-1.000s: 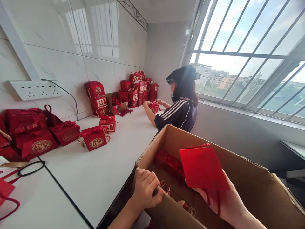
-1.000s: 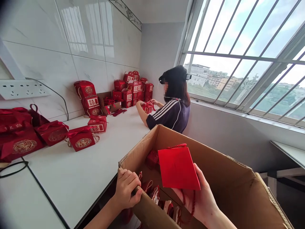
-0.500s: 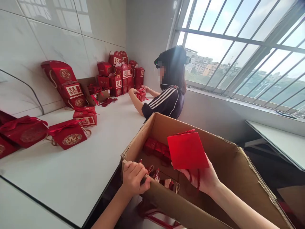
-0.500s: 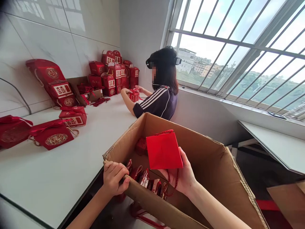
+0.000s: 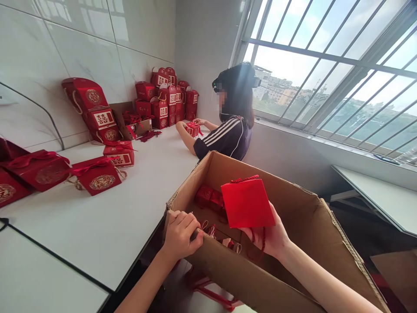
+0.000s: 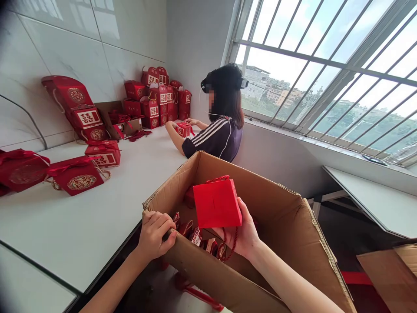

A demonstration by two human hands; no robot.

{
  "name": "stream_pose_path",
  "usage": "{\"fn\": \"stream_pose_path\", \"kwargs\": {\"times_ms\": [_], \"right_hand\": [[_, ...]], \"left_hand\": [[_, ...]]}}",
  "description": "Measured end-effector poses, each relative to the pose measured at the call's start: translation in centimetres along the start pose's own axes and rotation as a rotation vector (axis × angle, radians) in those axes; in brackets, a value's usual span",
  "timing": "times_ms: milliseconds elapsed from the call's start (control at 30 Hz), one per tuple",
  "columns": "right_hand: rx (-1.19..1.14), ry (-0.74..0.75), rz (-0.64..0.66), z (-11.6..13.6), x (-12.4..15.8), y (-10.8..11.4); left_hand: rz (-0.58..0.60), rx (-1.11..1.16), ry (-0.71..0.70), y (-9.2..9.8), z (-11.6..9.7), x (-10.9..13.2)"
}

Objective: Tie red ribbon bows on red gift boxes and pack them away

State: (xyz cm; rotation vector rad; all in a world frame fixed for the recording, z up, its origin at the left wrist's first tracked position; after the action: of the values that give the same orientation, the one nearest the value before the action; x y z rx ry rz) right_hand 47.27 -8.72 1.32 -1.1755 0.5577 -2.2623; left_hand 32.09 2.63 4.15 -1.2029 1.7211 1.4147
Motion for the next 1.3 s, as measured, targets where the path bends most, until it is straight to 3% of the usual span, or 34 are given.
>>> {"fn": "stream_pose_path", "kwargs": {"times_ms": [800, 1133, 1300], "right_hand": [[-0.023, -0.001, -0.076, 0.1, -0.6, 0.9], [0.064, 0.182, -0.059, 2.1, -1.6, 1.5], [-0.021, 0.153, 0.031, 2.3, -1.8, 0.5]], "left_hand": [[-0.015, 0.042, -0.014, 0.0, 0.1, 0.4], [-0.015, 0.037, -0.018, -0.1, 0.1, 0.4], [-0.027, 0.048, -0.017, 0.0, 0.1, 0.4]]}}
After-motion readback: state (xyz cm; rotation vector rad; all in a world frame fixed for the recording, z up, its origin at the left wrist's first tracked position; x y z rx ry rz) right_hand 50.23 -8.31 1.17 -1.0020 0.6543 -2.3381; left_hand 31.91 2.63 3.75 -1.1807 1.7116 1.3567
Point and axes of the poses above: each hand's wrist, its own x-axis away from the middle knuckle, its own y-axis out of the back of the hand, z = x × y, the point moved 9 cm from there along -x, towards the middle knuckle, and after that the axes turned 10 degrees about -z, right-handed, at the moved point
